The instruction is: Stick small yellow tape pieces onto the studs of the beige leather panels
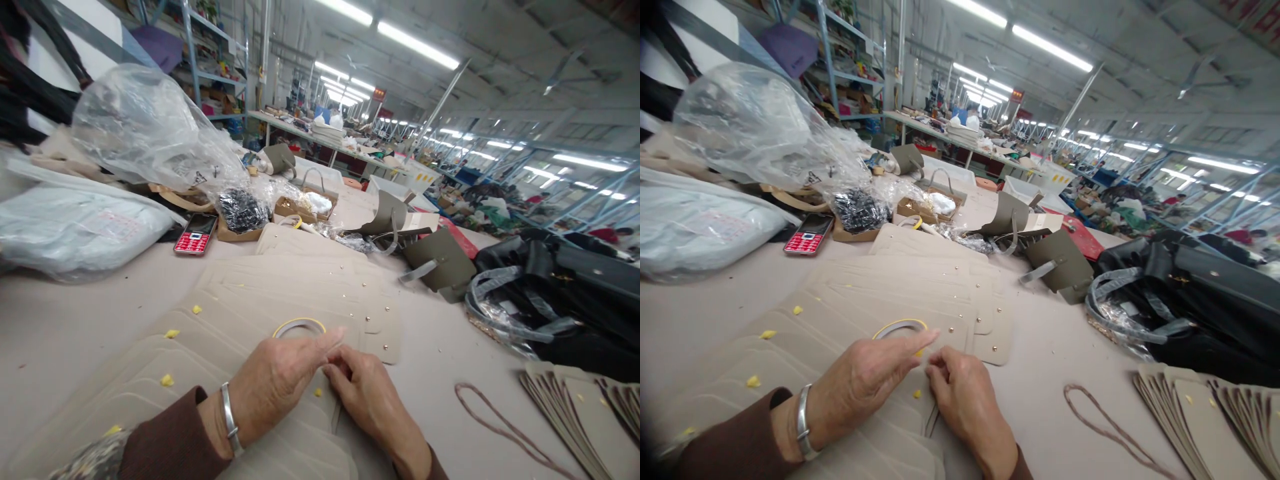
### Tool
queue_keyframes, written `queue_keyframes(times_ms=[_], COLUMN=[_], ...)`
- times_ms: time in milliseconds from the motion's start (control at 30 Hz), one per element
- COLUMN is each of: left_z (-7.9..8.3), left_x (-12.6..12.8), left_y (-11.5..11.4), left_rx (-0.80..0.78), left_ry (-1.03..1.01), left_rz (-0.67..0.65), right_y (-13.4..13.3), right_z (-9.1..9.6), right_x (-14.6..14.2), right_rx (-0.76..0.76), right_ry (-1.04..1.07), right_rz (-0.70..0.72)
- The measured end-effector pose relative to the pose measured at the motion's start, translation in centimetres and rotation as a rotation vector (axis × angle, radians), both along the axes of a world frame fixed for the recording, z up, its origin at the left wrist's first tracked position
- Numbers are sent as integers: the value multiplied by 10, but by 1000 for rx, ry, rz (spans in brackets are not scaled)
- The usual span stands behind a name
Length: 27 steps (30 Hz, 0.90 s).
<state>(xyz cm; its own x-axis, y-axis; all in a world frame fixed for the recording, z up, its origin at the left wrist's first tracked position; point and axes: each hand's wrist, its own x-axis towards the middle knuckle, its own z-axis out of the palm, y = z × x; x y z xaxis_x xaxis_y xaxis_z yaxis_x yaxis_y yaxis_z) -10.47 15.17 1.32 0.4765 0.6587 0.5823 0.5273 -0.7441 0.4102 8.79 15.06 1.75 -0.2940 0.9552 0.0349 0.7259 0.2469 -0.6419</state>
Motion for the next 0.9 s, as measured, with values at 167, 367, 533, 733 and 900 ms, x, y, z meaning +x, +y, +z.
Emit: queue_keyframes(times_ms=[167, 367, 533, 733, 900], left_z=[-4, -8, -5, 5, 9], left_x=[2, 5, 5, 9, 11], left_y=[1, 1, 0, 0, -3], left_rx=[29, 49, -33, -142, -86], left_ry=[32, 42, 49, 90, 85], left_rz=[53, 45, -3, 41, 64], right_y=[0, 1, 0, -2, -4], right_z=[8, 7, -1, 4, 9], right_x=[1, -7, -9, -11, -17], right_rx=[220, 423, 493, 472, -20], right_ry=[305, 241, 152, 147, 450], right_rz=[20, 221, 158, 31, -189])
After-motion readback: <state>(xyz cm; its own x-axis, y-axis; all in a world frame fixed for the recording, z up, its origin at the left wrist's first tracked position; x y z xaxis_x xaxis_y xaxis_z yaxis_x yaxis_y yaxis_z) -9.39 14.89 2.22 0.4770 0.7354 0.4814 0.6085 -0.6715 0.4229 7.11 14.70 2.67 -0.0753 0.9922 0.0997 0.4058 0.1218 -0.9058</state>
